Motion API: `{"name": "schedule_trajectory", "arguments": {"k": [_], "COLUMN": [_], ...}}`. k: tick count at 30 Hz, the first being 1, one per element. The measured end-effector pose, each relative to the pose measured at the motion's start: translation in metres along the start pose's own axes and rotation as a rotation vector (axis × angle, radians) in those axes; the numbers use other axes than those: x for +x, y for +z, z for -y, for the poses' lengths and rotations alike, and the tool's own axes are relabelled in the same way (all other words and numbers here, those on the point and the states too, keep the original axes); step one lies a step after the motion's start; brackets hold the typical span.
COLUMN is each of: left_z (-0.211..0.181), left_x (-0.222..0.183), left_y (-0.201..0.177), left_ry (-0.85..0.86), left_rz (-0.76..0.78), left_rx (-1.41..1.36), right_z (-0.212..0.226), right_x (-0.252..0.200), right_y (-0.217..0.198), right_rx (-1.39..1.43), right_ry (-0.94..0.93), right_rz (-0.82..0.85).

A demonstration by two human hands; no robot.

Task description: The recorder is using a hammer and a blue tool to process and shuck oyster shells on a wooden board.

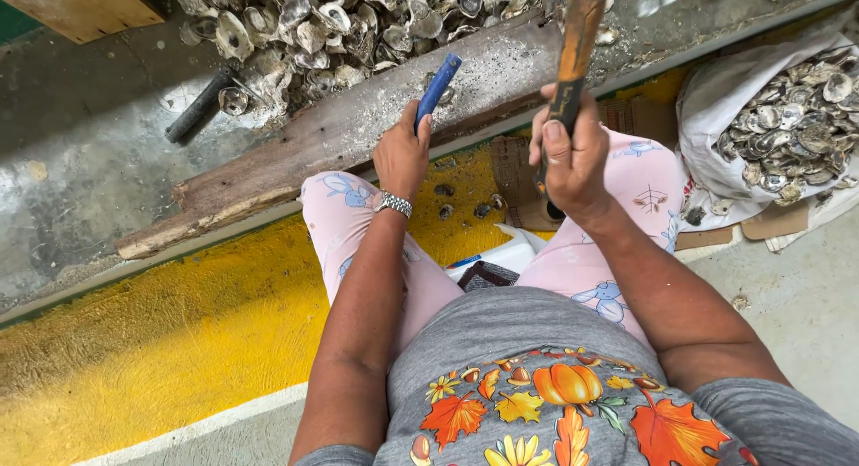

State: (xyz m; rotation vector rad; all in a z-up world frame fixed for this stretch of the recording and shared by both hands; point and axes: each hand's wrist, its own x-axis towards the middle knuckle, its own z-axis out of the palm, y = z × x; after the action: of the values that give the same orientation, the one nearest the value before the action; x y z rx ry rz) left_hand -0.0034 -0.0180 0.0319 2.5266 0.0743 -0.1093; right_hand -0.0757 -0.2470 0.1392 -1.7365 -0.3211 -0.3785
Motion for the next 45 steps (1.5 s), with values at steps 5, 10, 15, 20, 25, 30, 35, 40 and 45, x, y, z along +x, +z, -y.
{"name": "schedule_trajectory", "arguments": {"k": [5, 10, 15, 20, 25, 30, 35, 40, 45], "left_z": [-0.001, 0.002, -0.003, 0.003, 0.007, 0.009, 0.038, 0.043, 0.029], "left_x": [0.001, 0.002, -0.002, 0.004, -0.004, -0.005, 0.009, 0.018, 0.008], "left_y": [0.007, 0.014, 0.009, 0.018, 0.013, 0.012, 0.037, 0.045, 0.036], "left_ry": [0.092, 0.133, 0.11, 0.13, 0.097, 0.056, -0.002, -0.067, 0.042], "left_rz": [-0.07, -0.121, -0.096, -0.099, -0.102, -0.04, -0.051, -0.021, -0.005], "left_rx": [0.066, 0.103, 0.105, 0.108, 0.12, 0.069, -0.195, -0.511, -0.599], "right_z": [-0.07, -0.036, -0.064, -0.092, -0.059, -0.094, -0.105, -0.173, -0.207], "right_x": [-0.025, -0.015, -0.033, -0.036, -0.031, -0.031, 0.018, 0.056, 0.047], "right_y": [0.021, 0.016, 0.027, 0.026, 0.035, 0.035, 0.02, -0.007, 0.02], "right_rx": [-0.091, -0.002, 0.012, -0.173, -0.042, -0.003, -0.503, -0.937, -1.137], "right_ry": [0.448, 0.444, 0.199, 0.473, 0.22, 0.75, 0.661, 0.524, 0.139], "right_rz": [0.106, 0.037, -0.102, 0.211, 0.007, 0.279, 0.218, 0.273, 0.075]}}
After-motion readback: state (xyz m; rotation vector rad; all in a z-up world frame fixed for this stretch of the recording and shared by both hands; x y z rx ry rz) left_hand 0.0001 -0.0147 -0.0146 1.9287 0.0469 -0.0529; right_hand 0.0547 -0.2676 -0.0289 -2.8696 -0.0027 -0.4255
